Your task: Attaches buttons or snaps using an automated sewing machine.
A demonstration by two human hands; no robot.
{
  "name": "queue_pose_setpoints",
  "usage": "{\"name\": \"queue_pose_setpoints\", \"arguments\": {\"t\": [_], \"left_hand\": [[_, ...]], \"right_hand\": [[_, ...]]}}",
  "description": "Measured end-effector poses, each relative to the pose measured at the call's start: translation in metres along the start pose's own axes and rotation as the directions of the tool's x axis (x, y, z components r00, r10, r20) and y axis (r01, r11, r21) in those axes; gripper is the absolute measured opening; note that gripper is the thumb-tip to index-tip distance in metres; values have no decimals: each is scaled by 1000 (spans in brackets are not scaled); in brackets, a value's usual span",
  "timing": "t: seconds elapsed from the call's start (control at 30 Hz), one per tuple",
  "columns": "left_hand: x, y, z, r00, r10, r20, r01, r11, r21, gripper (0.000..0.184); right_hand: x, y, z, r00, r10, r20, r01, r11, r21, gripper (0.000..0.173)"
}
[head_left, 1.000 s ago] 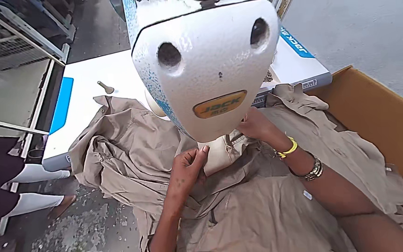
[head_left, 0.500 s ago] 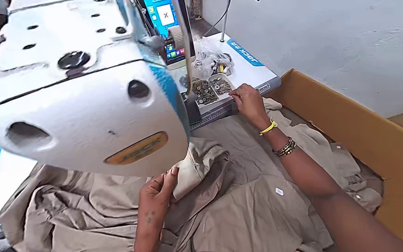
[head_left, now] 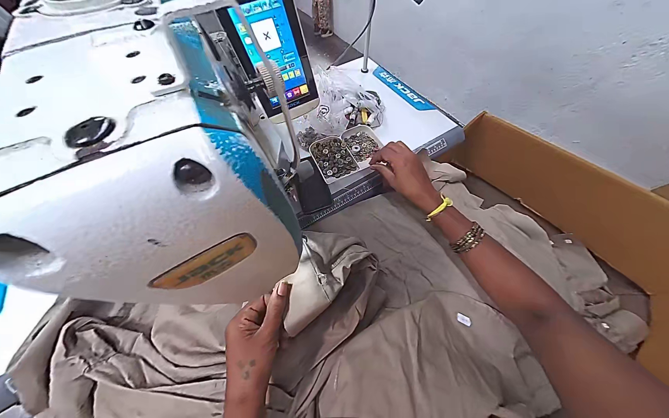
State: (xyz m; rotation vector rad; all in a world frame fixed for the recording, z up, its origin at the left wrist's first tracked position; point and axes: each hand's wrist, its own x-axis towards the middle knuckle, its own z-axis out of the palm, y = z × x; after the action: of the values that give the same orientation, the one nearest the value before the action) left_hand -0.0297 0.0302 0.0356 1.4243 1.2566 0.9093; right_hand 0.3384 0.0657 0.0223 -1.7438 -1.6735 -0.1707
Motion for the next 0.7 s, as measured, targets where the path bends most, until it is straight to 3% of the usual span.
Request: {"name": "queue_pose_setpoints", "arguments": {"t": [0.1,0.2,0.27,0.33,0.4,0.47,0.53,0.6,0.67,0.7], "left_hand": [[-6,-2,-1,996,53,-65,-50,998,48,32],[-9,-3,-5,995,22,96,-22,1000,3,27],[-21,-14,-10,954,183,238,-177,983,-49,30],[-37,-29,-20,872,298,388,-266,955,-136,30],[-47,-43,-28,866,249,434,-114,943,-313,10],[-50,-36,-25,901,165,401,19,909,-417,39],[-47,-16,-15,947,128,294,-10,928,-374,47],[-42,-4,-4,970,205,134,-181,969,-169,31],[-40,3,2,899,432,67,-437,892,115,44],[-41,7,3,828,550,112,-561,806,189,46]], "right_hand": [[-1,-35,-9,999,52,-9,-50,982,184,9],[5,-80,-4,999,-39,38,24,943,331,8],[1,-114,0,981,-190,47,162,922,352,7],[-11,-143,2,907,-422,9,403,872,278,11],[-26,-165,9,766,-643,-29,642,761,88,14],[-31,-177,15,716,-697,-29,696,717,-35,16],[-33,-180,16,767,-641,-32,641,767,-2,13],[-34,-179,9,870,-492,25,468,842,270,13],[-31,-174,-7,894,-399,203,214,780,588,28],[-31,-171,-16,827,-445,342,78,695,715,39]]}}
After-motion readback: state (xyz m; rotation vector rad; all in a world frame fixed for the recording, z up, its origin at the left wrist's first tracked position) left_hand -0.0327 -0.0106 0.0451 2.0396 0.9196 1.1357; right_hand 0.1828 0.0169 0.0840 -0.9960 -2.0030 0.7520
